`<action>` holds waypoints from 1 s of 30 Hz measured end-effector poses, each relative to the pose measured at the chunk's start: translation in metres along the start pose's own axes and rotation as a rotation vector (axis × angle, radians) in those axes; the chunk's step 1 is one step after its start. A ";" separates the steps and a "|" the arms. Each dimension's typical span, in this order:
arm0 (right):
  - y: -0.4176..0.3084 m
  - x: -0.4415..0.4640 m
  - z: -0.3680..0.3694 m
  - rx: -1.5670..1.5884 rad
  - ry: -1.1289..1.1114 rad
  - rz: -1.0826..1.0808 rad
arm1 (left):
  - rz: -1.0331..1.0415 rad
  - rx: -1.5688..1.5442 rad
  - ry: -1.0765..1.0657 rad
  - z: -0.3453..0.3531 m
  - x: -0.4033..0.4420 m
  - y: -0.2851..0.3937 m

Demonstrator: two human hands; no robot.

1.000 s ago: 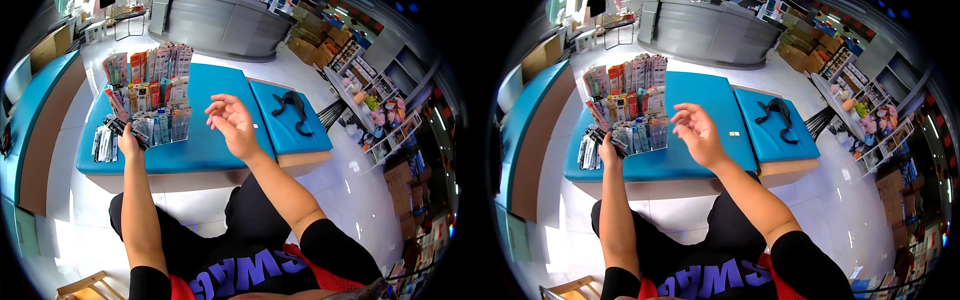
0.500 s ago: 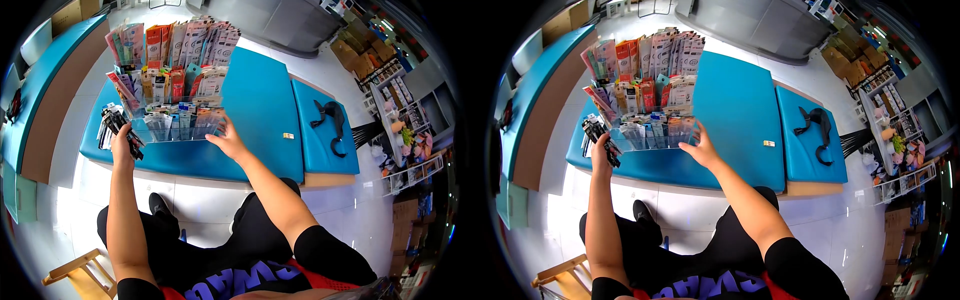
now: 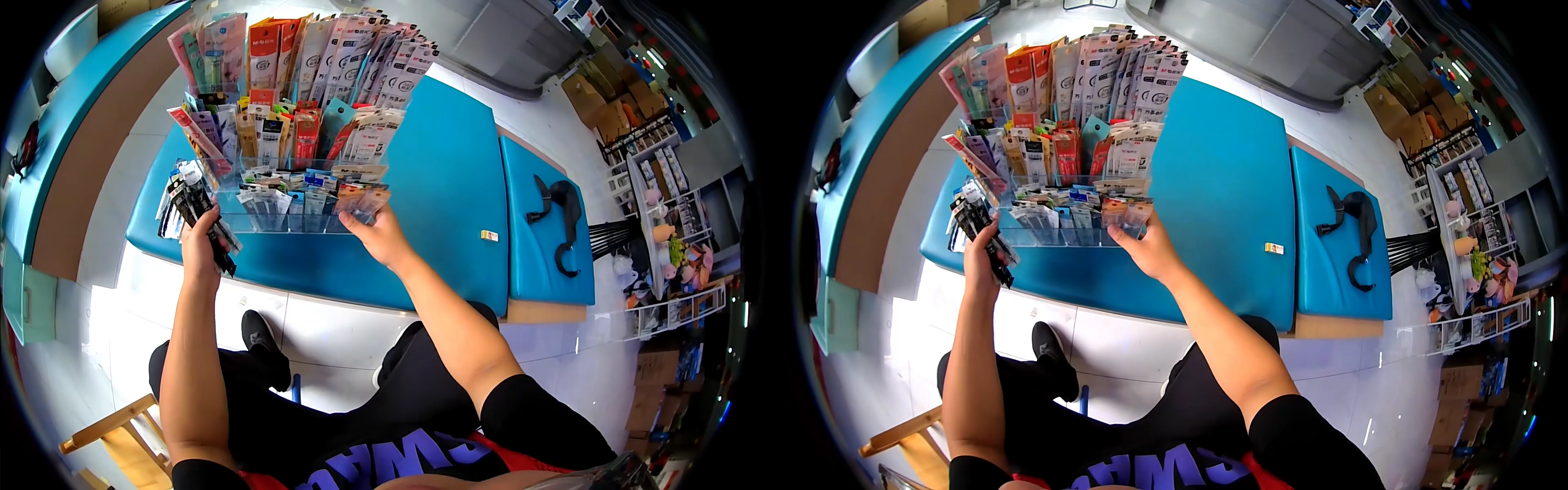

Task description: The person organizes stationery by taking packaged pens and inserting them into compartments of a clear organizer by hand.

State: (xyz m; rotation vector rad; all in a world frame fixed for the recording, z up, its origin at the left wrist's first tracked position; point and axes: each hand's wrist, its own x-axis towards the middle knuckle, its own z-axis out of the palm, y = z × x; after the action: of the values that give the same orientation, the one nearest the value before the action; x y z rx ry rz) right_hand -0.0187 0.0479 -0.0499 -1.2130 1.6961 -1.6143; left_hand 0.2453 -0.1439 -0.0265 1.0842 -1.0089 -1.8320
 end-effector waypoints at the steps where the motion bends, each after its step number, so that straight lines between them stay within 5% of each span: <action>1: -0.004 0.000 0.001 0.006 -0.003 -0.004 | 0.000 -0.001 0.006 0.001 -0.001 0.000; 20: -0.049 0.021 -0.019 -0.179 -0.043 -0.262 | 0.017 -0.008 0.014 0.028 -0.015 -0.011; 30: -0.046 0.009 -0.018 -0.103 -0.068 -0.068 | -0.021 0.006 -0.066 0.017 -0.021 -0.003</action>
State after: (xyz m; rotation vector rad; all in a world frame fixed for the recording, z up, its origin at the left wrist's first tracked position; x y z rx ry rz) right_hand -0.0264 0.0547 -0.0007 -1.3741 1.7311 -1.5225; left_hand 0.2359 -0.1202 -0.0177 1.0479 -1.0458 -1.8933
